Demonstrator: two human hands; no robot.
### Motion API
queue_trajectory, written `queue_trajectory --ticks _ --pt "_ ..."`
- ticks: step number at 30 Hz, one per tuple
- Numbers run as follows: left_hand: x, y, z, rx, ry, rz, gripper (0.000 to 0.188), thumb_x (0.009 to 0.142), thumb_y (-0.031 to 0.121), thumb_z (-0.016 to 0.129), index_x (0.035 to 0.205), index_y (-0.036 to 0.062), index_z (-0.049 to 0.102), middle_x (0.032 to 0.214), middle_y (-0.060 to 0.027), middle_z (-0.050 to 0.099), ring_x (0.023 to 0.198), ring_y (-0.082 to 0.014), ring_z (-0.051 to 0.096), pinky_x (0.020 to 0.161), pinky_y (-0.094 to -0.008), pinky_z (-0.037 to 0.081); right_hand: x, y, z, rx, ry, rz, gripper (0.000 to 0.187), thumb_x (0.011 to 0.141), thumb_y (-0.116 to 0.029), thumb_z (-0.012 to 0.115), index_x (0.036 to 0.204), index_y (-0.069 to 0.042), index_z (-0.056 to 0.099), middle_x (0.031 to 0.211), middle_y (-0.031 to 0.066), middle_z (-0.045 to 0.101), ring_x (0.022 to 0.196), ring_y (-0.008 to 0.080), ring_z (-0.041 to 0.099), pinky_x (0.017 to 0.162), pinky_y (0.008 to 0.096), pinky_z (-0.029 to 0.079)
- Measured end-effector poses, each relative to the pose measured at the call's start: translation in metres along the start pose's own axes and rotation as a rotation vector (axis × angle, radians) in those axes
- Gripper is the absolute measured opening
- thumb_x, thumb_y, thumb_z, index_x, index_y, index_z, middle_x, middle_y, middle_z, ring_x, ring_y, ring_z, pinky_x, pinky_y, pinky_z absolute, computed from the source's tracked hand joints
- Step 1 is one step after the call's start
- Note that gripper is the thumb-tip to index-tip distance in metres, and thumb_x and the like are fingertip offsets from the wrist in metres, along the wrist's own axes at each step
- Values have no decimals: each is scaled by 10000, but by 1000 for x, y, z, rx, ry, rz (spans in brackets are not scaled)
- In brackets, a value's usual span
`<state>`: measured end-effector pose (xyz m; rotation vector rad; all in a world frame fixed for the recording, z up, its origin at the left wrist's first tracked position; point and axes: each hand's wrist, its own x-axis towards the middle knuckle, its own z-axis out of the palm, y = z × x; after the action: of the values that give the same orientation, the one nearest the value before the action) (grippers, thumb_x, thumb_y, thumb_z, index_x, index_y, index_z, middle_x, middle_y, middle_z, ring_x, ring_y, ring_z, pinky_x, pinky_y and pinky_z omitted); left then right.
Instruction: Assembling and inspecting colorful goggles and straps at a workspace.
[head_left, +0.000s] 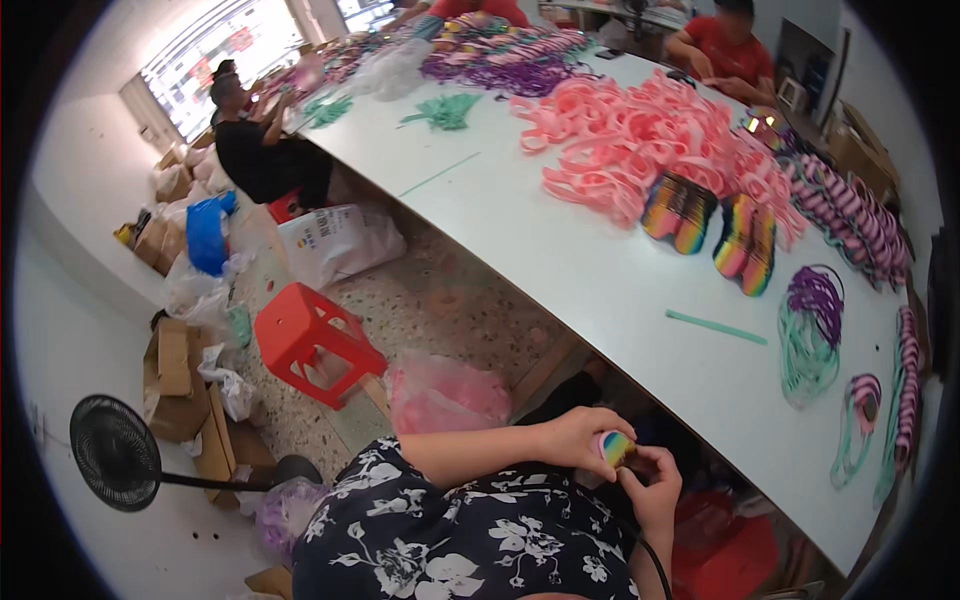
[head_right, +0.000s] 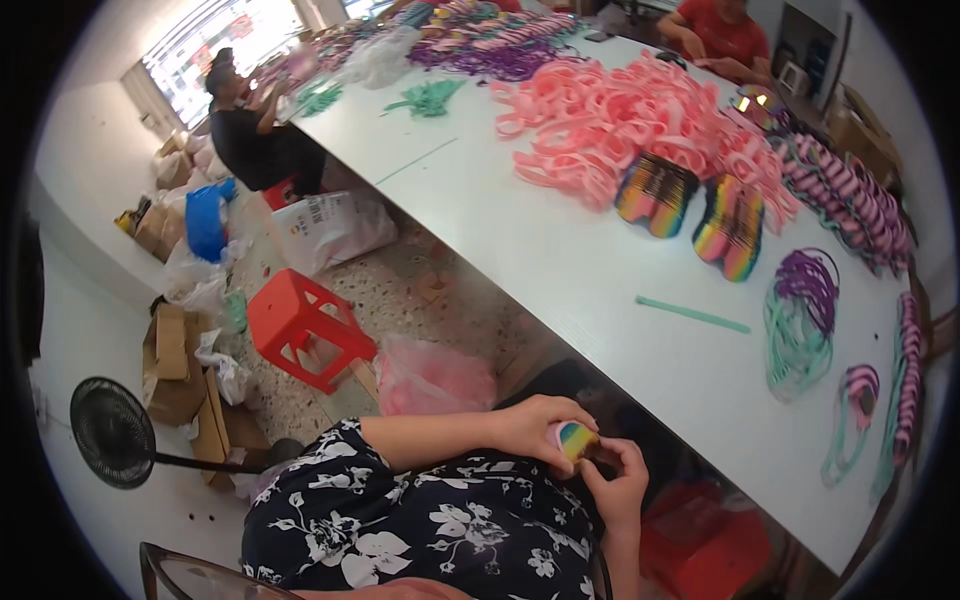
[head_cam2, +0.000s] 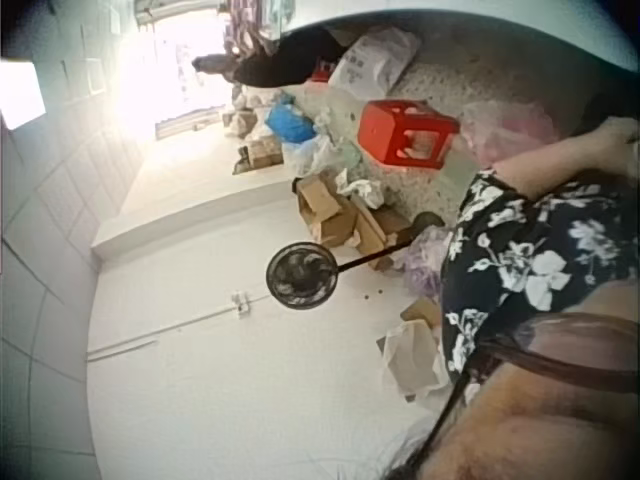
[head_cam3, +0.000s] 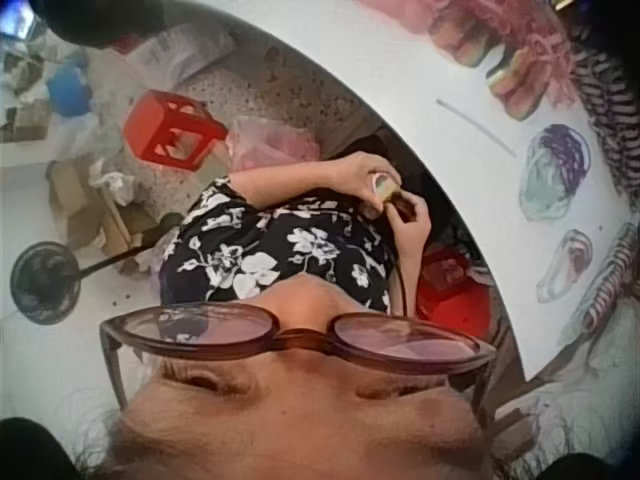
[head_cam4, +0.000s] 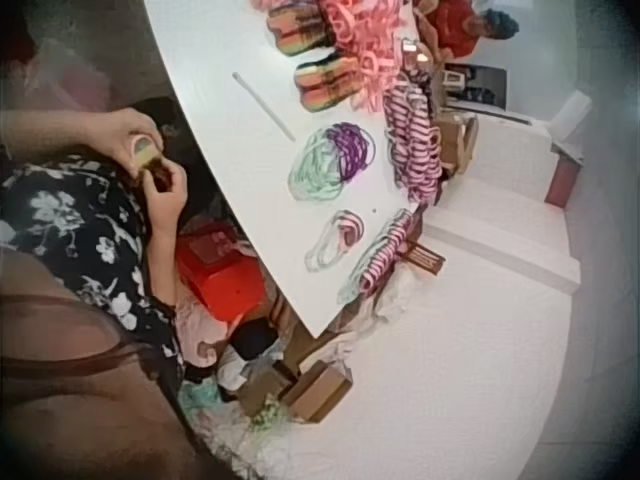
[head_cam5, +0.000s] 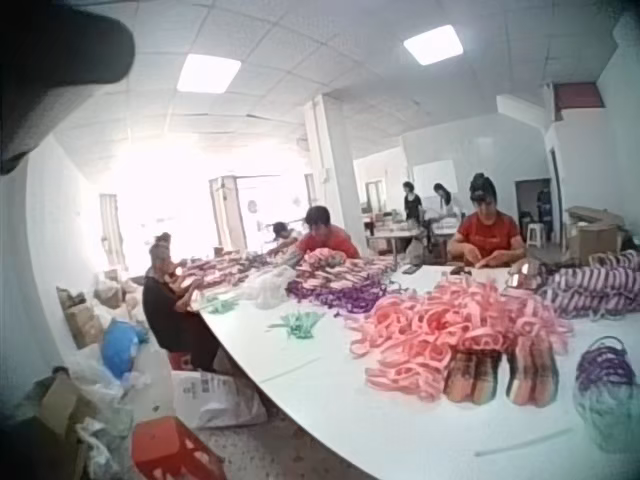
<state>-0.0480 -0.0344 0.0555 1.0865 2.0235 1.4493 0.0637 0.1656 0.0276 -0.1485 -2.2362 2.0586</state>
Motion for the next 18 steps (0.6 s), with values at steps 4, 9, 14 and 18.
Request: queue_trajectory --ticks 4,9,14,18 --pt "3 -4 1 -54 -12 9 633 661 255 910 1200 39 658 1190 -124 666 1098 -266 641 971 -370 491 -1 1 -2 12 19 -8 334 738 26 782 1036 15 634 1040 94 620 961 183 679 851 300 556" --pt "6 2 -7 -262 3 -105 631 635 175 925 1184 16 658 1158 -107 662 1094 -203 629 955 -338 496 14 -9 -28 -168 87 -177 373 766 -113 806 1090 -19 649 1096 99 632 1027 198 622 915 310 495" --pt "5 5 -2 -566 -68 -216 658 634 147 940 1199 -8 640 1172 -77 656 1102 -158 615 961 -318 489 7 -9 -21 626 -233 187 490 888 -122 720 1330 -5 543 1252 110 617 1141 181 595 974 339 484" --pt "6 2 2 -590 -102 -227 676 633 151 943 1214 -6 635 1179 -73 655 1091 -150 615 961 -309 487 2 -8 -22 808 -260 248 414 893 -93 703 1273 22 585 1178 100 647 1053 146 633 904 287 523"
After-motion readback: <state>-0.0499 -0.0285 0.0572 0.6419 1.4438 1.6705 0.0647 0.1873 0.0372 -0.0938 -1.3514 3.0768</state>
